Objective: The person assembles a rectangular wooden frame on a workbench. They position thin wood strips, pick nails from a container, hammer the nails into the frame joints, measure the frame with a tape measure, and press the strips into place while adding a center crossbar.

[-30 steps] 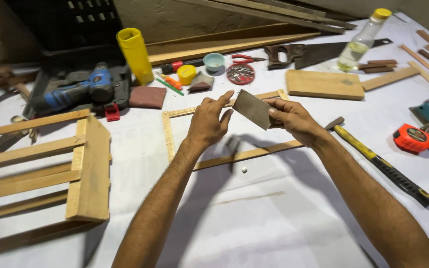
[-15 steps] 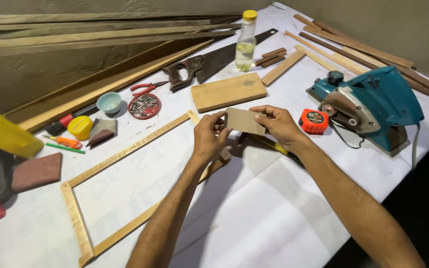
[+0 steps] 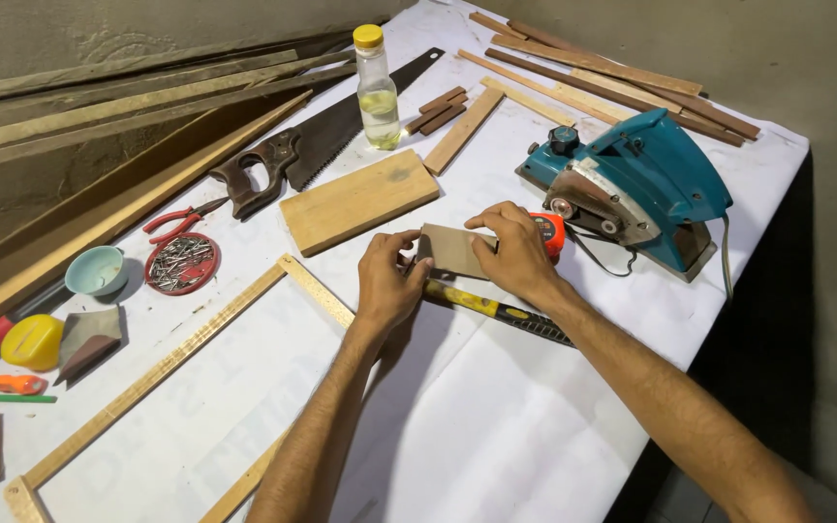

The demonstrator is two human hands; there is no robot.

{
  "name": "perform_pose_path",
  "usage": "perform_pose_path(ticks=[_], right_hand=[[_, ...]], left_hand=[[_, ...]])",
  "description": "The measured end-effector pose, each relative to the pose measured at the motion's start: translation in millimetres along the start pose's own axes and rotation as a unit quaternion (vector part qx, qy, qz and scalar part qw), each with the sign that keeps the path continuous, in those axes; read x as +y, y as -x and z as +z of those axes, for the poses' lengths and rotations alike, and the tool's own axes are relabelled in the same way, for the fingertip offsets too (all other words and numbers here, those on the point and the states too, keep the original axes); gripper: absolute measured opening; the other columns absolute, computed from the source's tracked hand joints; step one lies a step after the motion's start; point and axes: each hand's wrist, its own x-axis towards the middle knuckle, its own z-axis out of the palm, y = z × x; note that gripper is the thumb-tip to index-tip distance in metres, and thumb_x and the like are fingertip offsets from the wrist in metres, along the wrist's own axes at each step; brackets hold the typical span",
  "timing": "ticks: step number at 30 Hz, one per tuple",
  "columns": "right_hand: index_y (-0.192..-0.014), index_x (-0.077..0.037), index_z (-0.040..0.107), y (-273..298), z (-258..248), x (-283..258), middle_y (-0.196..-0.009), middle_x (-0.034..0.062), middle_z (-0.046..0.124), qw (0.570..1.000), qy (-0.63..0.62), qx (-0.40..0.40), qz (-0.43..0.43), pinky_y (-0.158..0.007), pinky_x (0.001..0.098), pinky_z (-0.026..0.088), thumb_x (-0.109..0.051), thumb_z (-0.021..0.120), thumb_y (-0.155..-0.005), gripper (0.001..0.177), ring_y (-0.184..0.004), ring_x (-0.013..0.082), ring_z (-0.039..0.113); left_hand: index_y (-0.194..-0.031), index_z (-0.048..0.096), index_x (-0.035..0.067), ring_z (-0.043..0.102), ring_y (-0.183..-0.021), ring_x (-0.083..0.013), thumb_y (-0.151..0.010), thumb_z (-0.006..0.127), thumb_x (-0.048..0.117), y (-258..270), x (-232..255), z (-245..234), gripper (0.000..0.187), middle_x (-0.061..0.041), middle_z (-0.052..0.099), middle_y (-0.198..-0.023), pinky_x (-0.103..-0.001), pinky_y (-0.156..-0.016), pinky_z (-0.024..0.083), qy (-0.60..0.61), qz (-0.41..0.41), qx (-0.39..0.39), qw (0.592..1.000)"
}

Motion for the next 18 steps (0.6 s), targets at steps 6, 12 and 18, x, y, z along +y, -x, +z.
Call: perform_pose_path(ticks=[6, 12, 18], right_hand=[[-0.103, -0.005, 0.076, -2, 2, -31, -0.116, 0.0149, 0.066, 0.999, 0.006, -0.010, -0.053, -0.092, 0.0437, 0.050, -0.009, 0.076, -0.085, 0.018, -0.110, 0.0330, 0.060], [-0.100, -0.006, 0.077, -10, 18, -105, -0.114, 0.0135, 0.068, 0.992, -0.033, -0.027, -0.120, -0.092, 0.0440, 0.051, -0.011, 0.076, -0.085, 0.016, -0.108, 0.0331, 0.060], [-0.101, -0.007, 0.076, 1, 43, -195, -0.110, 0.0130, 0.068, 0.972, -0.085, -0.050, -0.214, -0.092, 0.0419, 0.052, -0.014, 0.077, -0.085, 0.019, -0.107, 0.0314, 0.063]], left_hand=[[-0.118, 0.072, 0.006, 0.064, -0.093, -0.0250, -0.086, 0.082, 0.019, 18, 8, -38, 0.035, -0.013, 0.065, -0.107, -0.037, -0.076, 0.057, -0.044, 0.024, 0.016, 0.999], [-0.118, 0.070, 0.006, 0.063, -0.096, -0.0253, -0.088, 0.079, 0.018, 50, 19, -106, 0.033, -0.011, 0.065, -0.111, -0.037, -0.082, 0.056, -0.089, 0.018, 0.051, 0.995], [-0.118, 0.071, 0.006, 0.060, -0.104, -0.0308, -0.087, 0.079, 0.015, 108, 35, -186, 0.033, -0.012, 0.065, -0.110, -0.041, -0.090, 0.051, -0.164, 0.077, 0.136, 0.974]])
